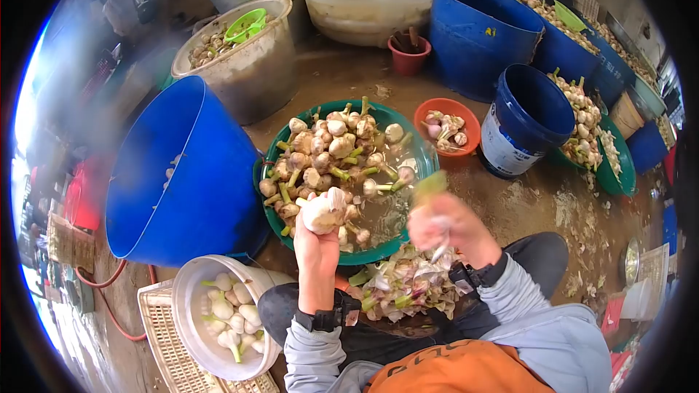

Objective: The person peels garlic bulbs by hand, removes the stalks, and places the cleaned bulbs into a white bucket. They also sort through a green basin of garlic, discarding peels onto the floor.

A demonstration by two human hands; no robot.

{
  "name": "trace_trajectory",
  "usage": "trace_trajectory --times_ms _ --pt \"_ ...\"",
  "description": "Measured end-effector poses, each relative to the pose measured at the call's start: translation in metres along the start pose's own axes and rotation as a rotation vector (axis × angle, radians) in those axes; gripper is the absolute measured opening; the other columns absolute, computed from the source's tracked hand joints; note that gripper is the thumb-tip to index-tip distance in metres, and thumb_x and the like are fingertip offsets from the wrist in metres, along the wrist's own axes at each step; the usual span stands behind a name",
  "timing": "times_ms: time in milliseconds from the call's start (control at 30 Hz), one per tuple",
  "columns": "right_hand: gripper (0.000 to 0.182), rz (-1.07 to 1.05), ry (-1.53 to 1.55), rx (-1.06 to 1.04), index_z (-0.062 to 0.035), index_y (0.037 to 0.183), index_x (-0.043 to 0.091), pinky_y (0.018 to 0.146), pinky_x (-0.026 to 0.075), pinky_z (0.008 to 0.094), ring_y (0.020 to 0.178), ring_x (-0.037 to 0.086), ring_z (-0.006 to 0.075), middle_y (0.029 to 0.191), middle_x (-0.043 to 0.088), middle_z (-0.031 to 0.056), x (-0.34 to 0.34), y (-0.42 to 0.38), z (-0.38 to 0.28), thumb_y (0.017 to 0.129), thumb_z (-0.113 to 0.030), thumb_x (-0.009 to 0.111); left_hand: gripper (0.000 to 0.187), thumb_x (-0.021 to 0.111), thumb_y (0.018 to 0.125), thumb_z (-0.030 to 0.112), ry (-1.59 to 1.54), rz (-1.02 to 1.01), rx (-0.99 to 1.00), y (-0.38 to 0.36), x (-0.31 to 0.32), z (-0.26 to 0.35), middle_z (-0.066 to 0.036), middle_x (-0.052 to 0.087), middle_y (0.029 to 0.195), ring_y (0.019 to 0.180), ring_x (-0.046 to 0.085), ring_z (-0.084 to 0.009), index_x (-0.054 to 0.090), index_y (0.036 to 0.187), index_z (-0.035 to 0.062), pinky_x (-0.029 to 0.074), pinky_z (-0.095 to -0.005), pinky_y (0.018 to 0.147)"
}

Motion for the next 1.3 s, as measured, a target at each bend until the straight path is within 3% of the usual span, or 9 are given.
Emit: trace_trajectory --times_ms 67,100,233,333,500,767,867,1067,1300 --pt "0.018 -0.035 -1.333 0.418 -0.0118 0.085 0.061 0.061 0.048 0.0301 0.068 0.059 0.0178 0.07 0.059 0.005 -0.029 0.0 0.066 0.082 -0.029 0.057 0.035 0.034 0.094 0.024 0.025 0.009 0.001 -0.002 0.003 -0.003 -0.013 0.054 0.111 0.101 0.055 -0.0239 0.041 0.121 0.0028 0.047 -0.0359 0.084" --pt "0.018 -0.497 -2.021 0.463 -0.0127 0.089 0.06 0.067 0.048 0.034 0.074 0.06 0.0211 0.08 0.061 0.0053 -0.023 -0.007 0.075 0.08 -0.028 0.058 0.035 0.034 0.094 0.024 0.093 0.017 0.0 -0.004 0.006 -0.003 -0.014 0.055 0.11 0.1 0.056 -0.0238 0.041 0.12 0.0023 0.047 -0.0357 0.083" --pt "0.016 0.278 -1.245 -0.284 -0.0092 0.091 0.058 0.069 0.048 0.0352 0.075 0.058 0.0284 0.086 0.058 0.009 0.012 0.036 -0.01 0.076 -0.014 0.06 0.034 0.032 0.094 0.022 0.283 0.056 0.027 -0.007 0.002 -0.008 -0.016 0.058 0.103 0.093 0.058 -0.0233 0.041 0.119 0.0006 0.048 -0.0332 0.078" --pt "0.016 0.083 -1.344 -0.467 -0.0068 0.093 0.057 0.066 0.048 0.035 0.076 0.057 0.0283 0.085 0.057 0.0092 0.026 0.06 -0.011 0.077 -0.008 0.058 0.032 0.033 0.094 0.021 0.317 0.039 0.037 -0.004 0.004 -0.008 -0.015 0.059 0.1 0.091 0.058 -0.0232 0.042 0.117 0.0014 0.047 -0.0324 0.076" --pt "0.021 -0.394 -1.532 0.102 -0.0085 0.097 0.059 0.068 0.048 0.0365 0.082 0.058 0.0274 0.089 0.058 0.0096 -0.001 0.021 0.096 0.076 -0.009 0.054 0.031 0.035 0.092 0.022 -0.029 0.079 -0.026 0.005 -0.011 -0.006 -0.012 0.055 0.11 0.097 0.055 -0.0255 0.044 0.114 0.0025 0.045 -0.0342 0.083" --pt "0.016 0.072 -0.854 -0.091 -0.0079 0.097 0.052 0.065 0.046 0.032 0.072 0.059 0.0241 0.081 0.06 0.008 0.02 0.073 0.032 0.081 -0.01 0.054 0.03 0.033 0.092 0.02 0.19 0.036 0.185 0.009 -0.004 0.0 -0.017 0.056 0.101 0.093 0.056 -0.0273 0.042 0.112 0.0001 0.046 -0.0371 0.079" --pt "0.017 -0.289 -1.542 -0.201 -0.0093 0.087 0.061 0.064 0.048 0.0348 0.072 0.06 0.0246 0.081 0.06 0.0088 -0.043 0.086 0.092 0.072 -0.004 0.056 0.034 0.034 0.091 0.026 0.718 0.087 0.747 -0.044 0.032 0.08 -0.018 0.057 0.09 0.085 0.055 -0.0251 0.041 0.111 0.0004 0.047 -0.0355 0.073" --pt "0.023 0.366 -1.904 0.002 -0.0101 0.091 0.063 0.073 0.046 0.0409 0.098 0.049 0.0306 0.102 0.055 0.0096 -0.227 0.109 0.09 0.068 -0.01 0.059 0.048 0.051 0.082 0.013 2.399 0.643 1.125 -0.127 0.042 0.173 -0.016 0.054 0.109 0.104 0.05 -0.0243 0.038 0.126 0.0025 0.035 -0.0357 0.094" --pt "0.032 0.1 -1.379 0.264 -0.0047 0.108 0.056 0.075 0.046 0.0335 0.09 0.055 0.0268 0.105 0.057 0.0071 -0.246 0.087 0.203 0.078 -0.014 0.059 0.05 0.064 0.074 0.013 2.019 -0.411 0.432 -0.059 0.083 0.045 -0.017 0.052 0.113 0.105 0.05 -0.0313 0.046 0.119 0.0025 0.038 -0.0367 0.091"
Point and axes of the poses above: each hand's wrist, its own y-axis towards the middle knuckle, its own x-axis out of the palm, z = x × y, the point moved 5 cm from there along y, towards the middle knuckle
